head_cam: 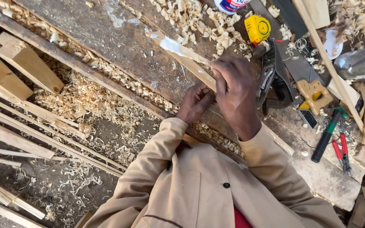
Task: Applying glue to a wooden strip and using a hammer and pliers to assemble or repair a wooden frame on a workbench.
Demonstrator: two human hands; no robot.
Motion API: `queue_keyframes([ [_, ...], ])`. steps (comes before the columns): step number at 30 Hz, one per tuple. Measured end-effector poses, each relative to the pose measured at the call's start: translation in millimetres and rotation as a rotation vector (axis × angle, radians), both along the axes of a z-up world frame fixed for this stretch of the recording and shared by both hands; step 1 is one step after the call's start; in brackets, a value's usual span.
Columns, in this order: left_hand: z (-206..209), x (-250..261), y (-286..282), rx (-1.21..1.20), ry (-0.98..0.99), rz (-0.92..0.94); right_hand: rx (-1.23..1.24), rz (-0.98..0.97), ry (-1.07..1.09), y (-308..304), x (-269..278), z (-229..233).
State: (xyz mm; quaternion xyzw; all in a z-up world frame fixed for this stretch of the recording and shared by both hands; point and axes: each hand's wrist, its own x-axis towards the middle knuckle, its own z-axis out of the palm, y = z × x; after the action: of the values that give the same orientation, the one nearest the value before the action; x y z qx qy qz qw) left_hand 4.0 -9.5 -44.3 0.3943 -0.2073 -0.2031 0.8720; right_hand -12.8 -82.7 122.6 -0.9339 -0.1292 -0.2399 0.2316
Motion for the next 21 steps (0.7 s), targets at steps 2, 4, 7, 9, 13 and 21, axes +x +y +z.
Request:
queue_keyframes([
  [2, 20.3, -2.2, 5.9, 0.009, 0.02, -0.014, 0.029, -0.005, 0.001, -6.5, -8.1, -3.0],
  [4, 33.8, -0.4, 9.1, 0.02, 0.037, -0.031, 0.059, -0.013, -0.002, -12.2, -10.7, -4.0],
  [7, 48.9, -4.4, 14.3, 0.03, 0.069, -0.038, 0.056, -0.035, 0.058, -16.8, -17.9, -3.8],
  [9, 67.2, -2.8, 18.5, 0.039, 0.071, -0.018, 0.07, -0.052, -0.026, -19.6, -18.6, -2.3],
  [13, 62.5, -4.2, 16.4, 0.058, 0.055, -0.028, 0.083, -0.062, 0.025, -25.2, -31.1, -4.9],
  [21, 53.8, -3.0, 12.4, -0.008, 0.05, -0.026, 0.188, -0.132, 0.103, -42.5, -56.7, -12.7],
])
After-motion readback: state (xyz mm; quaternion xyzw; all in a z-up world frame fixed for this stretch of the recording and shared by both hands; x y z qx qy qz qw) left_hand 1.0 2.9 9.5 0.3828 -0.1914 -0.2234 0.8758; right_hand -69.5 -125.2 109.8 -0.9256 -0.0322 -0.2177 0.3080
